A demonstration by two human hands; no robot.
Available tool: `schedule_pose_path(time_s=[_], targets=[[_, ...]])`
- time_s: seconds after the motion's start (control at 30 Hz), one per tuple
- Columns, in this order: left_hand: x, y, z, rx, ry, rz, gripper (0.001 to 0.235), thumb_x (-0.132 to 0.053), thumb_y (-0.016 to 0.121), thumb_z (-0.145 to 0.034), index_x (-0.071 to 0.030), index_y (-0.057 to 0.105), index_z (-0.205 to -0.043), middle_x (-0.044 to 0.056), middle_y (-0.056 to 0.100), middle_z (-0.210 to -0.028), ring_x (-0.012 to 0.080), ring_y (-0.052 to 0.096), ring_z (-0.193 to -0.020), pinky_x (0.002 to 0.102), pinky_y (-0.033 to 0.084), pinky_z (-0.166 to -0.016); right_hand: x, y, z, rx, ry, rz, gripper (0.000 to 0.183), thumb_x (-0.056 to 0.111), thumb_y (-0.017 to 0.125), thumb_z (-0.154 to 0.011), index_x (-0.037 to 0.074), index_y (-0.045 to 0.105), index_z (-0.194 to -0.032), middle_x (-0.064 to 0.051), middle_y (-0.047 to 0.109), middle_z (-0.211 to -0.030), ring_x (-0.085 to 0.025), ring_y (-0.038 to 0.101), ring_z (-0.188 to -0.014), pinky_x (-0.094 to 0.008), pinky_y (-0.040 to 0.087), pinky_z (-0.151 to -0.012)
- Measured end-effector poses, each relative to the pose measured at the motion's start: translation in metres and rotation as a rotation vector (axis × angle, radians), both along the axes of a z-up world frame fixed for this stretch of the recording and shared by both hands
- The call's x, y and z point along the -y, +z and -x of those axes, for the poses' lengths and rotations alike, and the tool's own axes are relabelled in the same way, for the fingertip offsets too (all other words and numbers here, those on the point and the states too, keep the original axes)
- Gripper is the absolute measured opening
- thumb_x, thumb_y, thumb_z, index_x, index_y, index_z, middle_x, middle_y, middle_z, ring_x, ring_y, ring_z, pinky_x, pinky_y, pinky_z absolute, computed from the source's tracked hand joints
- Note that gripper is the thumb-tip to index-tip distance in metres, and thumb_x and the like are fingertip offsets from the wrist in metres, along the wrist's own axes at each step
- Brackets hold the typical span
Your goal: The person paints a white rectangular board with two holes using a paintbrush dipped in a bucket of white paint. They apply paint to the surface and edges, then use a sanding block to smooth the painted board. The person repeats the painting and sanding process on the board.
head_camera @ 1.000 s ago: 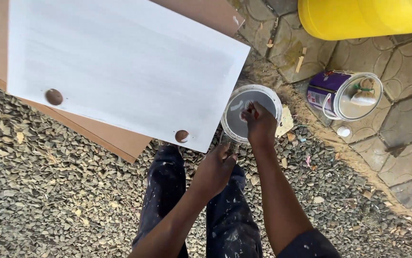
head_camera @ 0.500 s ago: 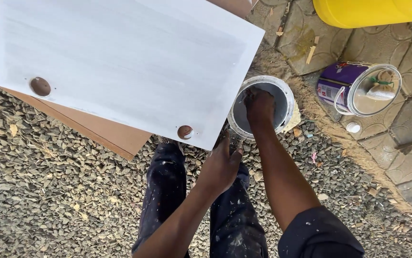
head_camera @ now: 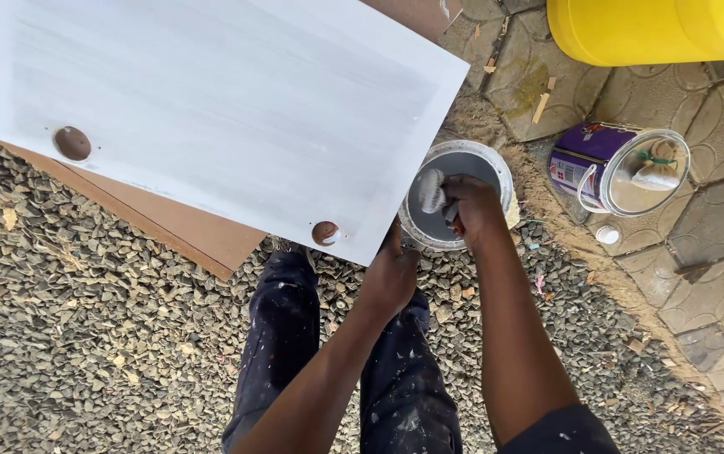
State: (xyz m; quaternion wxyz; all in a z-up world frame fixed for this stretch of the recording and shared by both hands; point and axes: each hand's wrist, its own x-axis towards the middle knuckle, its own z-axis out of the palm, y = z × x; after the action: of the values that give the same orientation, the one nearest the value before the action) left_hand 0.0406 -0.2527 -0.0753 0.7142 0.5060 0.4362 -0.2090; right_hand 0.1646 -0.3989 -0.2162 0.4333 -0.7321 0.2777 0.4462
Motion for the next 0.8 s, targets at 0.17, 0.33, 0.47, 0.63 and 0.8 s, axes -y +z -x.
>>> schedule_pose_path(time_s=[0.17,0.33,0.47,0.63,0.8], targets=[[0.012,-0.021,0.007,0.043,-0.078,-0.061,0.077,-0.009,0.044,-0.094,-0.011,0.018,-0.166,0.025,0.017,-0.17,0.0483,0.019,-0.152,0.058,0.025,-0.123,-0.01,-0.003,0.013,0.052,0.201,-0.095,0.016,0.011,0.064,-0.082,0.0,0.07,-0.093,-0.012,0.059,-0.063,-0.018,0.06,-0.051,-0.025,0.037,-0.038],[0.016,-0.033,0.008,-0.021,0.097,0.067,0.084,-0.019,0.044,-0.089,-0.018,0.014,-0.168,0.019,0.02,-0.171,0.044,0.023,-0.154,0.059,0.024,-0.123,0.01,0.002,0.001,-0.097,0.246,-0.062,0.015,0.017,0.064,-0.082,0.009,0.073,-0.09,-0.011,0.058,-0.057,-0.019,0.055,-0.043,-0.028,0.041,-0.038],[0.027,-0.038,0.009,-0.005,0.176,0.096,0.083,-0.017,0.046,-0.09,-0.012,0.015,-0.167,0.022,0.02,-0.17,0.0401,0.021,-0.156,0.058,0.026,-0.123,0.022,0.036,-0.005,-0.05,0.092,-0.139,0.021,0.019,0.064,-0.085,0.012,0.074,-0.102,-0.012,0.057,-0.057,-0.021,0.057,-0.041,-0.029,0.046,-0.037],[0.033,-0.019,0.014,-0.034,0.121,0.043,0.082,-0.019,0.046,-0.091,-0.007,0.011,-0.165,0.026,0.019,-0.168,0.0417,0.023,-0.154,0.066,0.028,-0.121,0.021,0.077,0.003,-0.124,-0.125,-0.271,0.027,0.022,0.061,-0.082,0.007,0.07,-0.103,-0.012,0.06,-0.059,-0.02,0.058,-0.042,-0.031,0.046,-0.037],[0.055,-0.028,0.032,-0.132,0.27,0.056,0.078,-0.033,0.053,-0.097,-0.007,0.02,-0.163,0.027,0.031,-0.162,0.0479,0.025,-0.151,0.07,0.027,-0.12,0.015,0.087,0.005,-0.161,-0.199,-0.369,0.035,0.02,0.057,-0.082,0.009,0.064,-0.114,-0.011,0.061,-0.066,-0.018,0.058,-0.048,-0.026,0.04,-0.038]])
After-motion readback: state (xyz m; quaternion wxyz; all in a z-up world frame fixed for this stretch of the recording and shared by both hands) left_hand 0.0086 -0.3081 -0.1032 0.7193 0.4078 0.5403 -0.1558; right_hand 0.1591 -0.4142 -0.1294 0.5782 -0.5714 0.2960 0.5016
